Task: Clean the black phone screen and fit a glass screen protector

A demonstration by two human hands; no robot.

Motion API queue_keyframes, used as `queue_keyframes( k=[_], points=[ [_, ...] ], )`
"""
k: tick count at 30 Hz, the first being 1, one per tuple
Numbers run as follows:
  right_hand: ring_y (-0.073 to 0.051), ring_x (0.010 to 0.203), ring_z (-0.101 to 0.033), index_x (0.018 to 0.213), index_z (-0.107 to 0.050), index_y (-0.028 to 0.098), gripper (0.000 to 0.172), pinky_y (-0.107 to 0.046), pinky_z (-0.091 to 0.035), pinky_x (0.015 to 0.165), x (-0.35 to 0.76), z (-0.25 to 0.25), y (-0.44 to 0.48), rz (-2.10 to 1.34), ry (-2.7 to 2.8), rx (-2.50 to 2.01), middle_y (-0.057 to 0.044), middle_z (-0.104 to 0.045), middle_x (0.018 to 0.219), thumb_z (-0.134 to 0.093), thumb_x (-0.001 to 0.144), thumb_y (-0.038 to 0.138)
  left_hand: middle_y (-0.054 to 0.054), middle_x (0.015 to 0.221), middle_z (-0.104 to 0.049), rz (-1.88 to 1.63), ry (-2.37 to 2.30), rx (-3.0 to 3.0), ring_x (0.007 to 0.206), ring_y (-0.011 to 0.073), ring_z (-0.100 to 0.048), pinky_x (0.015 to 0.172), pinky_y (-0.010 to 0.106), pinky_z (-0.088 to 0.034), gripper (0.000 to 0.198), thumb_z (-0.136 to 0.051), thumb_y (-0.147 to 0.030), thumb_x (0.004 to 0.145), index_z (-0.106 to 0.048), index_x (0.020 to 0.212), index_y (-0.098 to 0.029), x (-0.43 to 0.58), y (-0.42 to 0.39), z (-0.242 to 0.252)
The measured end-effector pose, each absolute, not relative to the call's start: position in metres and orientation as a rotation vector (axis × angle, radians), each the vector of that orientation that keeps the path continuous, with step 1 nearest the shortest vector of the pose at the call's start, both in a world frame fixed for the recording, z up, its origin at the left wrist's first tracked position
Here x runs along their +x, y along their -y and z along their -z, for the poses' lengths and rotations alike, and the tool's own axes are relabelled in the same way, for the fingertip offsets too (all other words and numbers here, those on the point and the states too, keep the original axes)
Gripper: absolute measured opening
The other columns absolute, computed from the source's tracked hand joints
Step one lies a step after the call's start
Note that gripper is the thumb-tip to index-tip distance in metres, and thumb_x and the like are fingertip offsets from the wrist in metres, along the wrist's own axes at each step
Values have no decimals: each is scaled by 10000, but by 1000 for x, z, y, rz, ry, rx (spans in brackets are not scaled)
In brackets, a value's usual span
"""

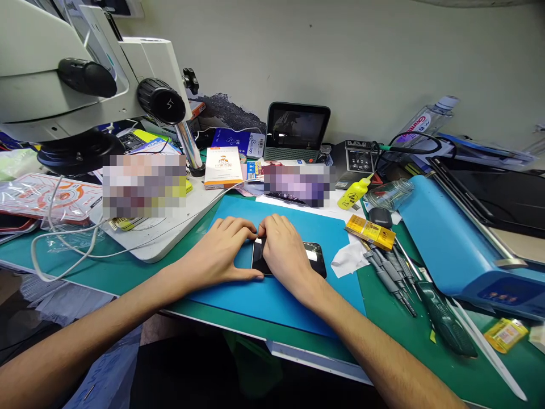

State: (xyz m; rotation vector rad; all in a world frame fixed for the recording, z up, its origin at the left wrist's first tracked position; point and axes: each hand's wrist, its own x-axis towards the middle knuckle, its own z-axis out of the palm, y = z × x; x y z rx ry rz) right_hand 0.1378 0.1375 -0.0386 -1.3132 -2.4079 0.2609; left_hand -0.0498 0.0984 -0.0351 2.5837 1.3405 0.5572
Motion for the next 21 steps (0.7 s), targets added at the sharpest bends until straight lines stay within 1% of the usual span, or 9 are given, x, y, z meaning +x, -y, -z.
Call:
queue_keyframes(
  k=[21],
  points=[
    [-248,890,-556,934,-612,180,291,-359,-417,799,139,38,-138,-372,2356,-1305,-99,-667,978,-412,884,-26,121,1350,-622,-517,-1353,2626,1190,325,-566,978,486,-442,609,-719,-689,853,-582,1166,-185,-50,-98,35]
  ],
)
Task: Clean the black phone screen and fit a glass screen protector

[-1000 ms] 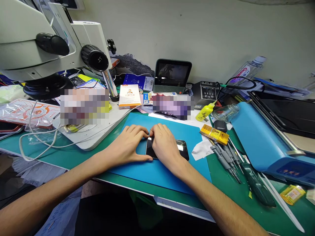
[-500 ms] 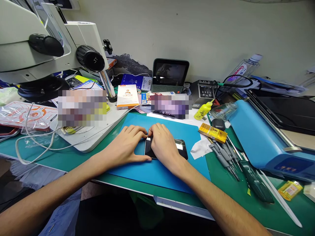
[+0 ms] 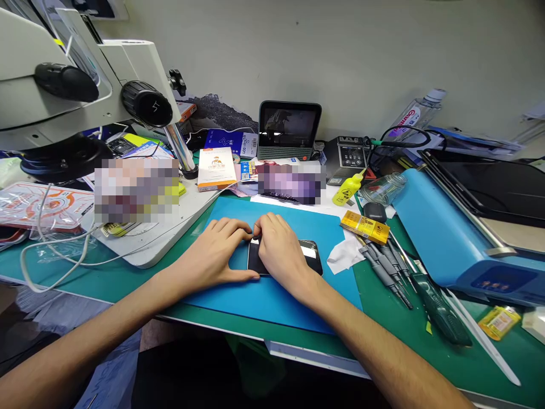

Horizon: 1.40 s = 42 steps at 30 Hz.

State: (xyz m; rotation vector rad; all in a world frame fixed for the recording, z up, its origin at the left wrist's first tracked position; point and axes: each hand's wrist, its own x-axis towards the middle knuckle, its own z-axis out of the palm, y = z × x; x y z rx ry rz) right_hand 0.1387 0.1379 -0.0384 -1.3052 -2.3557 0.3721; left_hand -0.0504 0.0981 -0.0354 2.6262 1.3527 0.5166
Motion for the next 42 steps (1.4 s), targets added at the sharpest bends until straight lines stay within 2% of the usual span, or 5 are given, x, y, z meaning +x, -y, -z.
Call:
queue_keyframes(
  k=[11,23,31,37,42],
  points=[
    [-246,894,-565,921,-607,187,278,-360,-417,804,139,38,-139,-408,2319,-1290,-94,-673,962,-425,875,-18,128,1356,-628,-508,-1361,2691,1199,332,-574,980,482,-435,585,-730,-626,864,-587,1201,-170,-48,-96,35],
    [-235,879,-568,892,-593,202,295,-350,-421,797,141,36,-137,-467,2286,-1270,-76,-673,945,-411,859,-28,131,1355,-624,-500,-1343,2719,1194,326,-584,980,483,-441,613,-662,-703,888,-584,1195,-178,-47,-95,34],
    [-229,888,-569,897,-595,209,295,-342,-420,810,142,37,-139,-521,2247,-1268,-67,-678,949,-414,869,-23,142,1353,-629,-523,-1353,2714,1207,340,-592,987,503,-457,650,-684,-719,862,-578,1195,-171,-46,-96,35],
    [-224,898,-575,886,-594,214,313,-338,-423,824,143,37,-139,-570,2225,-1249,-61,-681,947,-401,870,-31,149,1404,-607,-574,-1330,2678,1285,339,-557,1072,522,-447,701,-697,-683,876,-522,1338,-185,-44,-94,34],
    [-225,904,-583,863,-584,225,316,-341,-429,829,145,37,-140,-630,2178,-1231,-52,-679,923,-399,859,-31,139,1375,-634,-611,-1297,2618,1275,325,-584,1080,504,-466,641,-710,-630,897,-534,1341,-202,-44,-93,33]
  ],
)
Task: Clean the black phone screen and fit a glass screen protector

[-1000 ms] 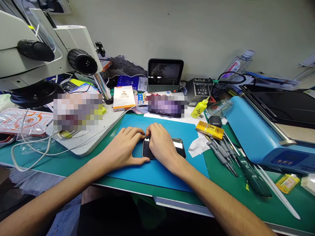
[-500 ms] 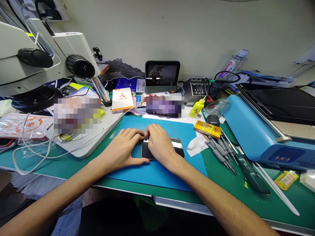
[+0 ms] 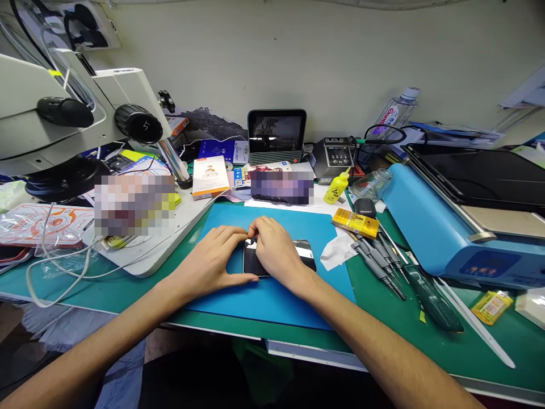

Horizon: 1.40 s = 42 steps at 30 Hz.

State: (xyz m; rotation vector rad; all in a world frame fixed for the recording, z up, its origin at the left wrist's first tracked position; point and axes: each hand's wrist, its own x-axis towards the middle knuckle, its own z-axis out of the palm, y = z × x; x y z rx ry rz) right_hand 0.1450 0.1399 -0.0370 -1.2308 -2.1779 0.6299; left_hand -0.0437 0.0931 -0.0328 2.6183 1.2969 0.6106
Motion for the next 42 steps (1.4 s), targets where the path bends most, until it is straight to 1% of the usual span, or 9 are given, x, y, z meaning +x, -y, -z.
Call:
queue_keyframes(
  k=[5,10,16,23,30,37,40,42],
  points=[
    [-221,907,-584,853,-554,236,304,-341,-437,835,146,37,-139,-699,2088,-1214,-47,-663,929,-381,860,-14,129,1378,-642,-637,-1292,2568,1279,319,-596,1097,499,-472,636,-736,-585,895,-543,1372,-211,-43,-93,32],
    [-217,905,-580,849,-515,241,261,-345,-443,837,146,36,-140,-793,1956,-1188,-46,-635,931,-368,842,25,131,1413,-621,-633,-1278,2525,1309,318,-575,1118,503,-459,629,-741,-561,898,-539,1381,-211,-42,-93,31],
    [-197,838,-583,860,-539,244,225,-331,-457,799,149,36,-145,-948,1734,-1159,-13,-621,863,-376,815,95,113,1441,-605,-609,-1291,2458,1335,309,-559,1133,505,-437,592,-732,-512,918,-518,1396,-236,-41,-92,27],
    [-176,757,-559,863,-580,241,245,-303,-465,713,151,38,-154,-1115,1494,-1113,8,-593,791,-393,738,143,89,1361,-665,-630,-1291,2354,1263,294,-599,1085,479,-473,552,-761,-483,896,-548,1345,-241,-38,-92,25],
    [-159,674,-536,826,-604,231,224,-287,-474,656,155,35,-160,-1227,1308,-1052,15,-589,731,-443,680,177,98,1312,-694,-620,-1319,2355,1205,311,-634,1030,494,-507,558,-769,-507,875,-578,1323,-236,-37,-95,21],
    [-138,652,-525,830,-609,220,197,-283,-466,640,163,25,-162,-1192,1121,-962,13,-578,748,-463,701,190,99,1330,-685,-651,-1328,2329,1219,303,-633,1045,488,-511,608,-774,-492,868,-552,1368,-227,-36,-96,17],
    [-138,668,-522,833,-606,228,191,-280,-465,651,174,14,-168,-1107,1055,-917,15,-568,751,-472,711,167,101,1362,-655,-761,-1300,2320,1253,293,-620,1071,473,-508,602,-765,-471,883,-532,1392,-249,-34,-97,16],
    [-135,678,-515,838,-597,236,194,-274,-459,657,185,6,-174,-1024,1008,-891,18,-559,763,-473,718,148,105,1379,-633,-898,-1280,2320,1275,288,-607,1094,471,-501,599,-754,-453,900,-510,1410,-257,-35,-97,11]
  ],
)
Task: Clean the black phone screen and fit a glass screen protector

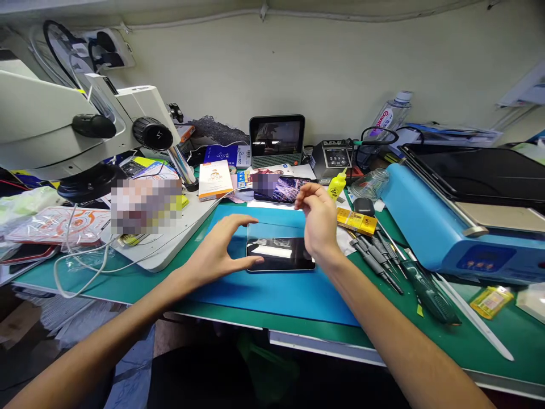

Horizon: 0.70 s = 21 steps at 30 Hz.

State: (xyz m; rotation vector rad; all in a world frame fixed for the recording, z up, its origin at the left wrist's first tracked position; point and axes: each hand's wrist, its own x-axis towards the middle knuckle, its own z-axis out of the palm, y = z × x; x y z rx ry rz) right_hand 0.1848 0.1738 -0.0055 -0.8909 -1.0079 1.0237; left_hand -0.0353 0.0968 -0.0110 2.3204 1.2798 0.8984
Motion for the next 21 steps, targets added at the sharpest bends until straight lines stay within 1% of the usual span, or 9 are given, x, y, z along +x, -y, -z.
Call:
queue_keyframes(
  k=[2,5,8,9,11,14,16,18,21],
  points=[
    [-130,683,-508,847,-586,243,198,-267,-454,659,196,-1,-179,-944,965,-874,22,-550,785,-473,728,133,106,1399,-614,-1037,-1286,2346,1282,287,-602,1095,475,-508,602,-747,-445,912,-493,1427,-264,-41,-95,2],
    [-124,677,-503,852,-582,245,198,-258,-446,644,207,-4,-185,-885,928,-871,26,-541,796,-474,742,121,90,1462,-574,-1079,-1419,2452,1294,289,-597,1081,475,-536,646,-747,-452,921,-462,1479,-295,-58,-88,-20],
    [-121,671,-511,845,-595,236,207,-250,-432,615,207,-1,-186,-898,913,-883,23,-558,781,-471,740,108,27,1518,-520,-1041,-1544,2636,1429,324,-498,1228,517,-421,700,-737,-474,931,-410,1534,-336,-79,-77,-42],
    [-121,673,-516,844,-599,232,209,-247,-429,609,206,1,-186,-908,911,-886,21,-566,778,-472,740,104,-1,1554,-486,-963,-1582,2681,1455,333,-471,1263,533,-373,691,-713,-443,957,-381,1556,-353,-86,-73,-48],
    [-122,677,-526,843,-607,229,207,-244,-425,603,203,3,-185,-921,914,-889,20,-575,774,-478,745,100,-13,1587,-469,-855,-1627,2771,1455,361,-477,1271,578,-345,693,-728,-410,950,-397,1558,-375,-98,-67,-55],
    [-122,686,-534,848,-613,229,199,-244,-427,603,200,4,-184,-919,922,-889,21,-579,784,-488,752,107,-28,1517,-570,-679,-1662,2862,1397,386,-544,1234,675,-337,655,-735,-410,947,-454,1539,-428,-112,-61,-55],
    [-123,694,-536,852,-620,230,206,-243,-426,601,200,4,-184,-912,927,-891,21,-584,791,-487,748,112,-33,1511,-586,-537,-1618,2903,1393,368,-559,1228,675,-347,650,-699,-386,975,-423,1559,-465,-117,-60,-49],
    [-125,692,-533,847,-627,229,219,-243,-421,591,201,4,-185,-908,930,-898,21,-586,783,-479,735,113,-12,1568,-540,-423,-1517,2993,1430,354,-534,1239,640,-360,672,-658,-300,997,-383,1585,-474,-118,-59,-41],
    [-127,677,-525,832,-632,225,223,-244,-412,576,201,7,-187,-907,941,-913,19,-581,762,-476,716,115,5,1617,-490,-257,-1339,3151,1480,314,-489,1255,589,-372,785,-554,-56,981,-337,1607,-476,-111,-59,-33]
  ],
)
